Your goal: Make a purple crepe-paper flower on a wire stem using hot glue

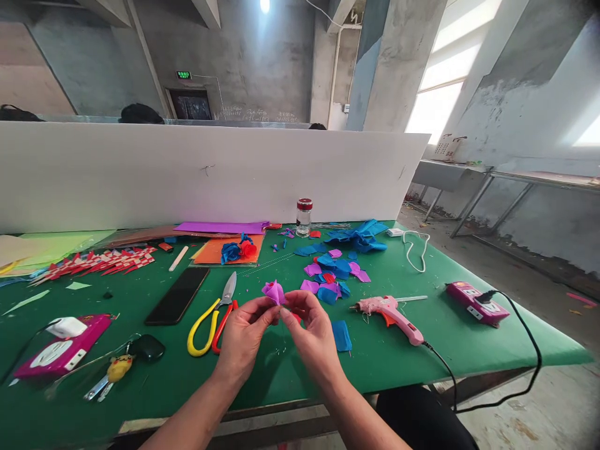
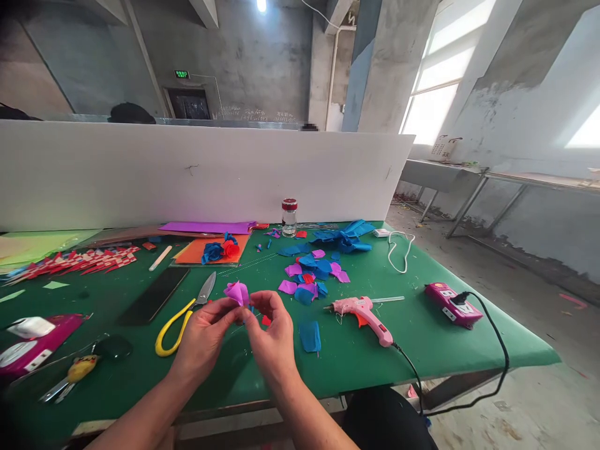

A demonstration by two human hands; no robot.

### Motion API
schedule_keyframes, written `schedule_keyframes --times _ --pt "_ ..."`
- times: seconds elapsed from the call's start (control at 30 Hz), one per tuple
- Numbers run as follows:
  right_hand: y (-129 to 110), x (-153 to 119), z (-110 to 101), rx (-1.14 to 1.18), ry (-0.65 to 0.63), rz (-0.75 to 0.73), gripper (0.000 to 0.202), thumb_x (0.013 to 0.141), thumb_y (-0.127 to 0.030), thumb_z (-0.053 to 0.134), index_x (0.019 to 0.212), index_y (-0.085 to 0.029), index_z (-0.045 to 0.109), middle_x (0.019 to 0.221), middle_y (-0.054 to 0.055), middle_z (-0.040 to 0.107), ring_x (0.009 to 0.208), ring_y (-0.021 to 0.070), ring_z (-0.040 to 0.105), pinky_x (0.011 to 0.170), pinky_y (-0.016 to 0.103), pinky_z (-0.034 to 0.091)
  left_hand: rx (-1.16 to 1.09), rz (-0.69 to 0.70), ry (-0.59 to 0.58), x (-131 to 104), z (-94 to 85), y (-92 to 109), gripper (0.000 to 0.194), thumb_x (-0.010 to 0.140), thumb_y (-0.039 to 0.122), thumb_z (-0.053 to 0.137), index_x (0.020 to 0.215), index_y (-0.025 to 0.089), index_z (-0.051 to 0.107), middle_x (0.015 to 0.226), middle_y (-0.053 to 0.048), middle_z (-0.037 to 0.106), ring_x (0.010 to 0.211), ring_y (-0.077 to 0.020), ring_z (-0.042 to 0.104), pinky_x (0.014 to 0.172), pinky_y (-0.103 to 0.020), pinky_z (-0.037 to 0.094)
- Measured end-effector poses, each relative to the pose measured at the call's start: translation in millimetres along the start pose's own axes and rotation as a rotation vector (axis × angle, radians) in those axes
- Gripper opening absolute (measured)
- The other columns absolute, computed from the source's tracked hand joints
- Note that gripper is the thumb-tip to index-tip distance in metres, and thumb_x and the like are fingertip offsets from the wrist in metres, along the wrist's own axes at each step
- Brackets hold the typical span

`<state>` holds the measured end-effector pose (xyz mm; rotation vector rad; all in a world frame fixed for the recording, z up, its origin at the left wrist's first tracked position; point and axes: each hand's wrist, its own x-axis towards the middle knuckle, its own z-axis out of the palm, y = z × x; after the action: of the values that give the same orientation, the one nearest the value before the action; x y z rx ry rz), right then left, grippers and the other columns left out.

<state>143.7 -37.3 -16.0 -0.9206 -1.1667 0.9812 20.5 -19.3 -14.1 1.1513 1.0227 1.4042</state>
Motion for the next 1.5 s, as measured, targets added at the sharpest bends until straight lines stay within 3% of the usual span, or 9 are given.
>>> schedule_keyframes --times 0.17,0.57,0.97,1.2,1.5 --pt "-4.2 0.9 0.8 -0.067 0.007 0.014 0.022 0.070 -0.023 0.071 0.090 -0.020 0.062 0.089 0.003 0.069 0.085 0.0205 0.064 0.078 0.033 0.049 -0.052 -0.039 -0.009 0.1 -0.3 -2.8 0.025 0.061 0.029 0.083 0.083 0.019 0.077 0.079 -0.005 0.074 0.083 -0.0204 0.065 0.081 -0.028 0.048" --pt "0.4 2.5 -3.0 0.026 -0.004 0.009 0.015 0.080 -0.032 0.065 0.086 -0.019 0.061 0.080 0.002 0.067 0.071 0.0165 0.063 0.069 0.030 0.049 0.006 -0.008 -0.104 -0.3 1.1 -2.5 0.023 0.072 0.031 0.076 0.092 0.020 0.077 0.074 -0.001 0.067 0.069 -0.0140 0.055 0.070 -0.025 0.046" --pt "-1.6 3.8 -2.4 0.092 0.027 0.076 0.019 0.081 -0.033 0.061 0.092 -0.018 0.064 0.085 0.003 0.067 0.078 0.0168 0.061 0.068 0.026 0.047 0.032 -0.004 -0.013 -1.8 2.3 -2.9 0.023 0.069 0.032 0.077 0.087 0.019 0.076 0.071 0.000 0.067 0.069 -0.0133 0.056 0.070 -0.024 0.047" --pt "-1.7 -1.8 5.6 0.153 -0.001 0.062 0.019 0.081 -0.029 0.059 0.093 -0.017 0.068 0.086 0.004 0.071 0.081 0.0181 0.064 0.078 0.030 0.049 -0.021 -0.011 0.020 -1.9 1.1 -2.0 0.025 0.066 0.033 0.079 0.086 0.019 0.076 0.073 0.000 0.068 0.069 -0.0127 0.055 0.071 -0.024 0.048" --pt "2.4 -2.2 7.3 0.074 0.103 0.071 0.020 0.078 -0.032 0.064 0.088 -0.016 0.071 0.081 0.005 0.073 0.079 0.0199 0.067 0.073 0.030 0.050 -0.002 -0.031 0.014 -1.7 0.9 -5.3 0.027 0.066 0.032 0.079 0.091 0.021 0.078 0.070 0.001 0.068 0.071 -0.0130 0.056 0.072 -0.023 0.048"
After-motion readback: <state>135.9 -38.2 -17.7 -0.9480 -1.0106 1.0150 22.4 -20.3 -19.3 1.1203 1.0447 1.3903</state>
